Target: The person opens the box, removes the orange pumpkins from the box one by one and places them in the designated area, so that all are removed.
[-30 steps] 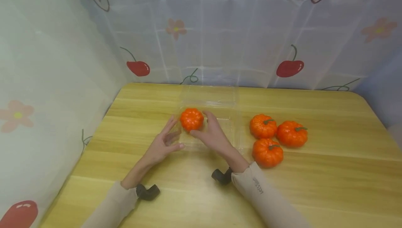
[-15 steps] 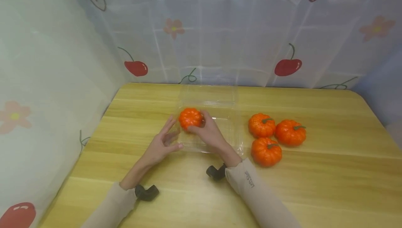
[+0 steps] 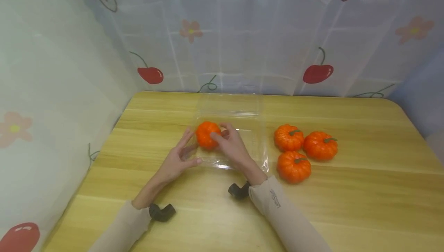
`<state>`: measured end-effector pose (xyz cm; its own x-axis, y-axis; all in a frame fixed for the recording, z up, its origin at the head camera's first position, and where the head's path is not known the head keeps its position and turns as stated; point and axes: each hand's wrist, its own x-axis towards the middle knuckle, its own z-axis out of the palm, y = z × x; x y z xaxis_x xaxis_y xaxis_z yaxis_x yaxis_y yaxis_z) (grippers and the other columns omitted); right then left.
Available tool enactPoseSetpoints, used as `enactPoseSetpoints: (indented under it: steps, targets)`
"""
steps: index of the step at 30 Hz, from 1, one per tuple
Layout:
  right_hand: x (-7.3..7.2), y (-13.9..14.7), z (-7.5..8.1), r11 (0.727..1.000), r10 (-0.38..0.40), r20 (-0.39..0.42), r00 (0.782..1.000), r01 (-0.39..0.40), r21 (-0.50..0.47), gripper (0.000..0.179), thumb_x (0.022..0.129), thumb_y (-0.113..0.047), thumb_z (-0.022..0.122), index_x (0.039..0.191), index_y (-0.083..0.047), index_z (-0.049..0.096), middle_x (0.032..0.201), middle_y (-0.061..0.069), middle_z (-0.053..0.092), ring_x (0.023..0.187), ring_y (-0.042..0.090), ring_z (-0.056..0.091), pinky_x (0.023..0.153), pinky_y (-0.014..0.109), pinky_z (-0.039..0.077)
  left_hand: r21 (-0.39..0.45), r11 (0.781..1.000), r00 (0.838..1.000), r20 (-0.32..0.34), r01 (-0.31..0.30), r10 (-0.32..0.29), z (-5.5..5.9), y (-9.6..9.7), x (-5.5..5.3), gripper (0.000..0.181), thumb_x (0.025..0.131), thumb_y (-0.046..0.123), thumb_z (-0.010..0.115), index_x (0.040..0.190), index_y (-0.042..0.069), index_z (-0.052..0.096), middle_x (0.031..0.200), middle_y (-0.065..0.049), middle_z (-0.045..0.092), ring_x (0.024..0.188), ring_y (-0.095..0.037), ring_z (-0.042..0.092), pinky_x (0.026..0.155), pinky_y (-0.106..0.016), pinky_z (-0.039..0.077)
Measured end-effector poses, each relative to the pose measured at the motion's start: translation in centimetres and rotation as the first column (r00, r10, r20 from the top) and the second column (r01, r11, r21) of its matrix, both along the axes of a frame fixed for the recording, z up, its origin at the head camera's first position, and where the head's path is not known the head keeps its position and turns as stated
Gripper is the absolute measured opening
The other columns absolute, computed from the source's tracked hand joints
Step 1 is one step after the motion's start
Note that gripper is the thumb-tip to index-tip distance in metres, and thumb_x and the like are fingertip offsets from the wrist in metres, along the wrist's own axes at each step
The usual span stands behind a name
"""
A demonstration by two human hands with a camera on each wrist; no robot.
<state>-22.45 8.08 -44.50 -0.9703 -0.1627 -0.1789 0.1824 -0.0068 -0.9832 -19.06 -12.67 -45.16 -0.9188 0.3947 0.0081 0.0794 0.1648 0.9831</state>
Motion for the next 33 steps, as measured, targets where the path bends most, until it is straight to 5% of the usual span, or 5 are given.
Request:
enactPoseSetpoints:
  steps: [16,24,33]
  targets:
    - [-0.06,0.28,-0.34,0.998,0.059,-0.064,0.996,-0.057,0.026,0.054,0.088,0.005,0.066,0.137,0.0,0.043,0.128,0.028,0.056,0.116,0.039,0.058,0.091,0.04,0.053,0.017,1.0,1.0,0.002,0.008,-0.008,-0.12,0.2,-0.06,0.092,0.087,0.007,0.075,0.158,0.007,0.016,0.165,-0.001,-0.002,0.14,-0.039,0.034,0.112,-0.048,0.033]
    - [-0.1,0.3,-0.11,0.991,0.095,-0.083,0.992,-0.087,0.097,0.07,0.087,0.002,0.067,0.149,-0.001,0.036,0.135,0.027,0.051,0.121,0.039,0.055,0.095,0.043,0.051,0.012,1.0,1.0,0.0,0.004,-0.004,0.08,0.27,-0.21,0.093,0.087,0.005,0.074,0.159,0.009,0.014,0.165,-0.002,0.0,0.14,-0.037,0.035,0.113,-0.047,0.031]
    - [-0.07,0.23,-0.21,0.985,0.135,-0.088,0.987,-0.124,0.12,0.062,0.09,-0.008,0.07,0.145,-0.004,0.043,0.128,0.025,0.057,0.114,0.035,0.058,0.091,0.039,0.052,0.004,1.0,1.0,0.003,-0.006,0.006,0.2,0.22,-0.03,0.093,0.087,0.007,0.075,0.158,0.008,0.016,0.165,-0.002,0.001,0.14,-0.039,0.035,0.112,-0.046,0.034]
